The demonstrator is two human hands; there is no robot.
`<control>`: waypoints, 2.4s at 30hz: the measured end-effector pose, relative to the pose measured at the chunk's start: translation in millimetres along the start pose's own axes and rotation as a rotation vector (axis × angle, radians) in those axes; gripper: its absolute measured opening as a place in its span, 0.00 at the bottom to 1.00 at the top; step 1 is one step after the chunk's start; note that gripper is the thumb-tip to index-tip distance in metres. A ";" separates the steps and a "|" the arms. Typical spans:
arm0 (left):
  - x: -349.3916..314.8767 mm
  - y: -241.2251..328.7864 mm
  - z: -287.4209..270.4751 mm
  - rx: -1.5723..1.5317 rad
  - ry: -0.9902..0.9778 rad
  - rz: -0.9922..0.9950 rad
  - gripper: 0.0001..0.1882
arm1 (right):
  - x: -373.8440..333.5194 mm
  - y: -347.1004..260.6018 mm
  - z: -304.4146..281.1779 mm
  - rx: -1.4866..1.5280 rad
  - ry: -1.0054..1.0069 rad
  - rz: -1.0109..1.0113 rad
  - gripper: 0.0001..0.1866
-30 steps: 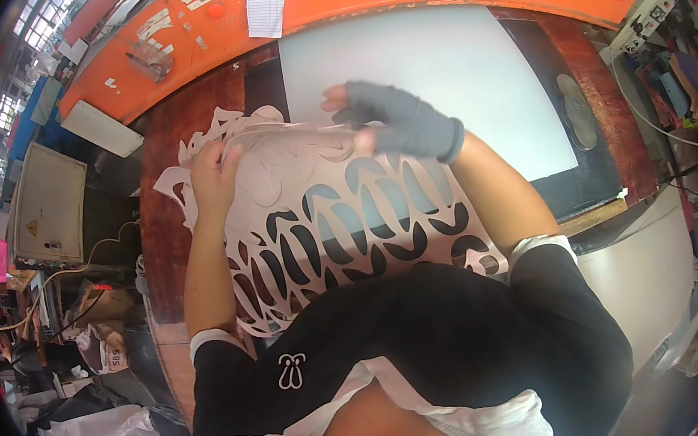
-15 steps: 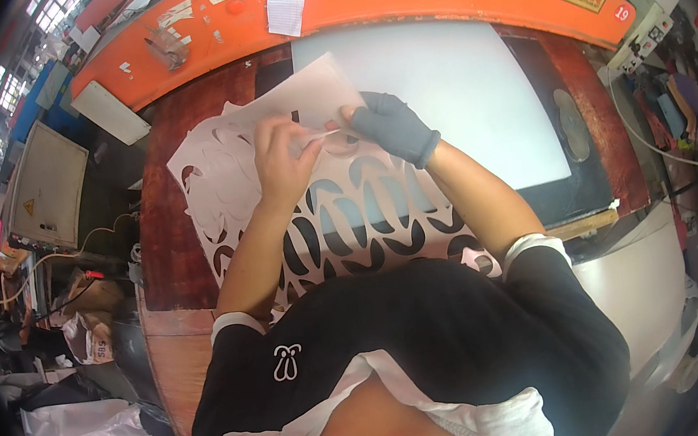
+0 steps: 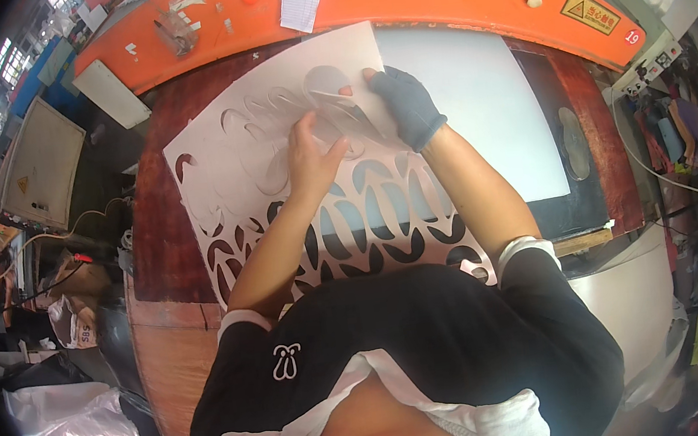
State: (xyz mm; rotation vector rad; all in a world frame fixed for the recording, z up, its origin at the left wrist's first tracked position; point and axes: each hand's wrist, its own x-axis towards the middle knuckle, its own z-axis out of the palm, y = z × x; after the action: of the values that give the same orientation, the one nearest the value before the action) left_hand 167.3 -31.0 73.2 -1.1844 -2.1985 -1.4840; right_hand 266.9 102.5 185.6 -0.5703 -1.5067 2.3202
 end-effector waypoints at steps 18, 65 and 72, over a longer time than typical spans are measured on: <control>28.3 -9.3 23.8 -0.540 -0.049 -0.462 0.15 | -13.4 26.8 -52.4 -1.036 -0.202 -0.224 0.25; 7.5 -94.6 -53.2 0.514 0.030 -0.237 0.29 | -33.1 15.3 -43.4 -0.333 -0.030 -0.021 0.15; -10.4 -25.1 14.3 0.166 -0.248 -0.129 0.35 | -44.8 11.1 -29.6 -0.293 -0.065 -0.055 0.16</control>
State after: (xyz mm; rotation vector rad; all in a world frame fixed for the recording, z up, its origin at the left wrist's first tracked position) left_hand 159.1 -27.8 43.8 -1.2507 -2.5492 -1.2244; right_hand 319.9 100.7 171.7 -0.5202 -1.8847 2.1102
